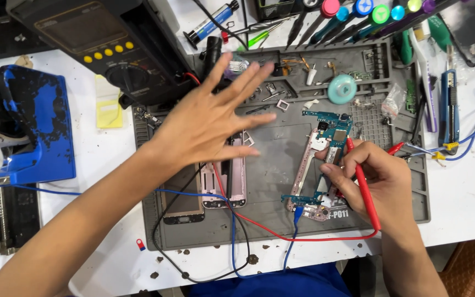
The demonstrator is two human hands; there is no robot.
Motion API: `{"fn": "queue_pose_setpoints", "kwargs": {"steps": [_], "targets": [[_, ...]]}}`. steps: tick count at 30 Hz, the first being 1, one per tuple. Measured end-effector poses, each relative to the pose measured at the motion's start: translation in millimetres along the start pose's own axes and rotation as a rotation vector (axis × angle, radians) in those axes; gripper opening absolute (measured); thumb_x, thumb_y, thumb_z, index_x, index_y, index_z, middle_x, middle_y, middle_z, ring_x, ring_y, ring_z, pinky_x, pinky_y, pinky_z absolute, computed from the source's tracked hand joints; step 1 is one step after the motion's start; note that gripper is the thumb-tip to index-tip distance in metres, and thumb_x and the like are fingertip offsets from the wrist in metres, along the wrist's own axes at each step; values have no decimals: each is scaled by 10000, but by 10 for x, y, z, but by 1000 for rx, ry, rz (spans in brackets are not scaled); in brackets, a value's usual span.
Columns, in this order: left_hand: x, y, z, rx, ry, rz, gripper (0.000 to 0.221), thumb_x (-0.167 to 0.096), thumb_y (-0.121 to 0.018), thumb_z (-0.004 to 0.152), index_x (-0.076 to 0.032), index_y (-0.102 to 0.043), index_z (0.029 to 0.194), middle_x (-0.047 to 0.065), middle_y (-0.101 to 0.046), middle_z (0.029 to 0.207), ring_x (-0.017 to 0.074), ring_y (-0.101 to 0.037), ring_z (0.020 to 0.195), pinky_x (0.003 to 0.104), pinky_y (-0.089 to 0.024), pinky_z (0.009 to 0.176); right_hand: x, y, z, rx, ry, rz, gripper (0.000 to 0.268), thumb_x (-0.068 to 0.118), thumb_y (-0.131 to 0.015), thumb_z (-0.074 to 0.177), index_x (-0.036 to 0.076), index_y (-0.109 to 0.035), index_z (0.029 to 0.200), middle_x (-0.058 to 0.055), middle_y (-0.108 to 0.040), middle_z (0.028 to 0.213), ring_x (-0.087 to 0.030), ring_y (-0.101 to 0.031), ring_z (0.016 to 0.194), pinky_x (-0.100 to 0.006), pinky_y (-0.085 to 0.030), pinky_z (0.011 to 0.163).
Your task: Testing internal phone components with a multimeter and screwing the motherboard into the frame.
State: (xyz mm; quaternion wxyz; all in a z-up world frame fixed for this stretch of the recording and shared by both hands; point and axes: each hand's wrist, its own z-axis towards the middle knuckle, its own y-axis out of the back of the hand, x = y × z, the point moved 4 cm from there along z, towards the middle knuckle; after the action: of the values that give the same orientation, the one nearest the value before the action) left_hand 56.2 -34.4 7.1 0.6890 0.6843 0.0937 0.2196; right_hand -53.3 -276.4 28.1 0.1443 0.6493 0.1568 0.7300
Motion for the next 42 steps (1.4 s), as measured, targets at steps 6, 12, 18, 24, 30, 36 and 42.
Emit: {"fn": "queue_pose_setpoints", "kwargs": {"steps": [6, 12, 18, 24, 30, 36, 42], "targets": [[2, -34, 107, 0, 22, -105, 799, -813, -172, 989, -397, -290, 1660, 253, 28, 1710, 331, 67, 1600, 663, 23, 1259, 11, 24, 22, -18, 0, 2, 354, -14, -755, 896, 116, -455, 761, 2, -503, 690, -63, -459, 575, -182, -406, 557], [-149, 39, 69, -112, 22, -23, 731, -791, -295, 1034, -355, -553, 1559, 302, -133, 1697, 363, -129, 1609, 649, -99, 1272, 22, 7, 7, -1, 1, 14, 350, -18, -751, 899, 119, -455, 771, 2, -495, 710, -72, -463, 617, -187, -412, 588], [-137, 109, 69, -174, -9, -70, 733, -824, -396, 1017, -254, -744, 1318, 270, -185, 1696, 380, -272, 1580, 632, -144, 1267, 56, 32, 12, -12, 16, 22, 343, -10, -752, 899, 118, -461, 772, 0, -505, 704, -67, -463, 593, -189, -417, 572], [-141, 112, 55, -171, 25, -114, 717, -785, -364, 1035, -274, -721, 1389, 273, -182, 1692, 408, -299, 1564, 643, -110, 1259, 55, 36, 3, -3, 13, 37, 329, 7, -754, 901, 121, -473, 774, 2, -521, 711, -66, -488, 597, -188, -435, 578], [-216, 203, 77, -227, 26, -252, 569, -673, -456, 1055, -242, -738, 1298, 306, -195, 1648, 439, -388, 1502, 633, -197, 1242, 74, 49, -20, -2, 29, 25, 337, -1, -759, 905, 108, -465, 781, -13, -524, 731, -72, -537, 595, -182, -485, 576], [-132, -41, 90, -101, 68, -256, 647, -717, -286, 1046, -324, -662, 1397, 299, -92, 1675, 422, -194, 1563, 640, -38, 1255, 103, 41, 5, 1, 54, 40, 332, 44, -754, 924, 119, -464, 781, 18, -490, 687, -57, -453, 566, -188, -425, 567], [-83, 79, 79, -165, 113, -297, 582, -631, -493, 1043, -186, -713, 1346, 300, -126, 1657, 443, -260, 1529, 665, -137, 1249, 25, 5, 13, -17, 40, 116, 334, -1, -739, 931, 107, -456, 789, 9, -468, 691, -51, -602, 638, -209, -602, 789]]}}
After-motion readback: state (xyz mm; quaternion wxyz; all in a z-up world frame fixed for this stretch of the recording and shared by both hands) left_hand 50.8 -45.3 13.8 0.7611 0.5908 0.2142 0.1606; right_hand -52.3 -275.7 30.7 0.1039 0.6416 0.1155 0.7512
